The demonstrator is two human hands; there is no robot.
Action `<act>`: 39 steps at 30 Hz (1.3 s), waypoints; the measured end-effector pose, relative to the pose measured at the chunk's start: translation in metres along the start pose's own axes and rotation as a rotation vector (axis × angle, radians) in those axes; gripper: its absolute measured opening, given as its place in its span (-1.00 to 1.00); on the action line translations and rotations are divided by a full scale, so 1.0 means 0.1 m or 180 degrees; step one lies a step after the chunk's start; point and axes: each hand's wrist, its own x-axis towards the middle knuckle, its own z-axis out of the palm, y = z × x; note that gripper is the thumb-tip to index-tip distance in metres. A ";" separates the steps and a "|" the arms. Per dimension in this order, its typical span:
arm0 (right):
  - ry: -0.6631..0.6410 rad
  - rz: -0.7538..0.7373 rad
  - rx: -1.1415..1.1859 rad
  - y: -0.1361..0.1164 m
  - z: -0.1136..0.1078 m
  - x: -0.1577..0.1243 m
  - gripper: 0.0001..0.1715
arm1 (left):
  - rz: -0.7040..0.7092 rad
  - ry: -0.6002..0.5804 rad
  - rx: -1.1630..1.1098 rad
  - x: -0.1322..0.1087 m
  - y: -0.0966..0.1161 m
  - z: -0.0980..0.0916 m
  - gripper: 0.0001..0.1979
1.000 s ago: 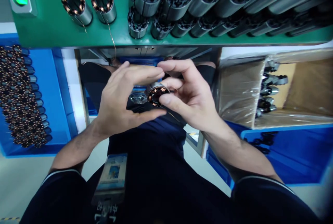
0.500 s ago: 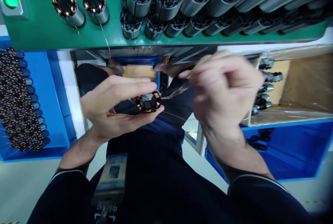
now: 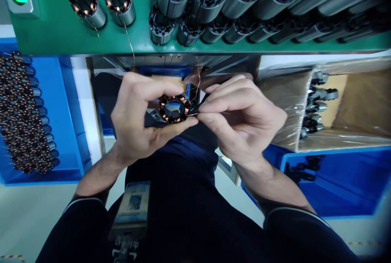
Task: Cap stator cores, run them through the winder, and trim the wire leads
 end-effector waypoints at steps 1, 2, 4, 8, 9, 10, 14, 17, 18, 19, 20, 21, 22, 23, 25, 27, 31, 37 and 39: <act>0.0059 0.0151 0.0032 -0.01 0.01 0.00 -0.90 | -0.0035 -0.0118 0.0025 0.00 0.01 0.01 -0.57; 0.0151 0.0376 0.0120 -0.01 0.04 -0.02 -0.90 | -0.0034 -0.0223 0.0038 0.01 0.02 0.03 -0.57; 0.0322 0.0893 0.0488 -0.01 0.15 -0.09 -0.85 | 0.0045 -0.0315 0.0137 0.02 0.03 0.05 -0.63; 0.0276 0.1715 0.1425 0.04 0.40 -0.30 -0.61 | 0.0329 -0.0246 0.0457 0.00 -0.01 0.08 -0.69; 0.0289 0.1827 0.1563 0.05 0.45 -0.34 -0.59 | 0.0404 -0.0260 0.0527 -0.02 -0.03 0.09 -0.67; 0.0351 0.1894 0.1663 0.06 0.49 -0.38 -0.62 | 0.0477 -0.0273 0.0596 -0.04 -0.06 0.09 -0.66; 0.0588 0.1845 0.1856 0.07 0.55 -0.43 -0.78 | 0.0835 -0.0237 0.0616 -0.14 -0.22 0.12 -0.52; 0.0569 0.1766 0.1876 0.06 0.52 -0.43 -0.88 | 0.0622 -0.0372 0.0233 -0.22 -0.36 0.16 -0.50; 0.0511 0.1753 0.1869 0.07 0.50 -0.42 -0.89 | 0.0380 -0.0438 0.0061 -0.24 -0.39 0.17 -0.53; 0.0411 0.1737 0.1834 0.07 0.47 -0.42 -0.87 | 0.0148 -0.0467 -0.0118 -0.25 -0.40 0.18 -0.56; 0.0283 0.1700 0.1762 0.08 0.43 -0.41 -0.84 | 0.0027 -0.0444 -0.0278 -0.26 -0.39 0.19 -0.58; 0.0141 0.1630 0.1641 0.09 0.38 -0.38 -0.77 | 0.0036 -0.0393 -0.0354 -0.26 -0.36 0.18 -0.61; 0.0003 0.1519 0.1464 0.10 0.33 -0.35 -0.71 | 0.0136 -0.0361 -0.0313 -0.26 -0.30 0.16 -0.64; -0.0137 0.1363 0.1240 0.11 0.27 -0.30 -0.67 | 0.0310 -0.0300 -0.0217 -0.24 -0.23 0.12 -0.65; -0.0436 0.0885 0.0740 0.10 0.11 -0.15 -0.69 | 0.0269 -0.0386 -0.0209 -0.20 -0.10 0.04 -0.60; -0.0904 0.0334 0.0249 0.06 -0.06 0.01 -0.79 | -0.0501 -0.0945 -0.0770 -0.18 -0.02 -0.05 -0.67; -0.1830 0.0044 -0.0105 -0.06 -0.33 0.11 -0.83 | -0.2016 -0.2454 -0.2313 -0.30 -0.18 -0.15 -0.31; -0.1501 0.2359 0.1001 -0.02 -0.28 -0.29 -0.64 | -0.0541 -0.0409 -0.0626 -0.66 -0.34 -0.01 -0.23; -0.1585 0.2361 0.1123 -0.02 -0.24 -0.27 -0.62 | 0.0122 -0.0568 -0.0126 -0.62 -0.25 0.04 -0.42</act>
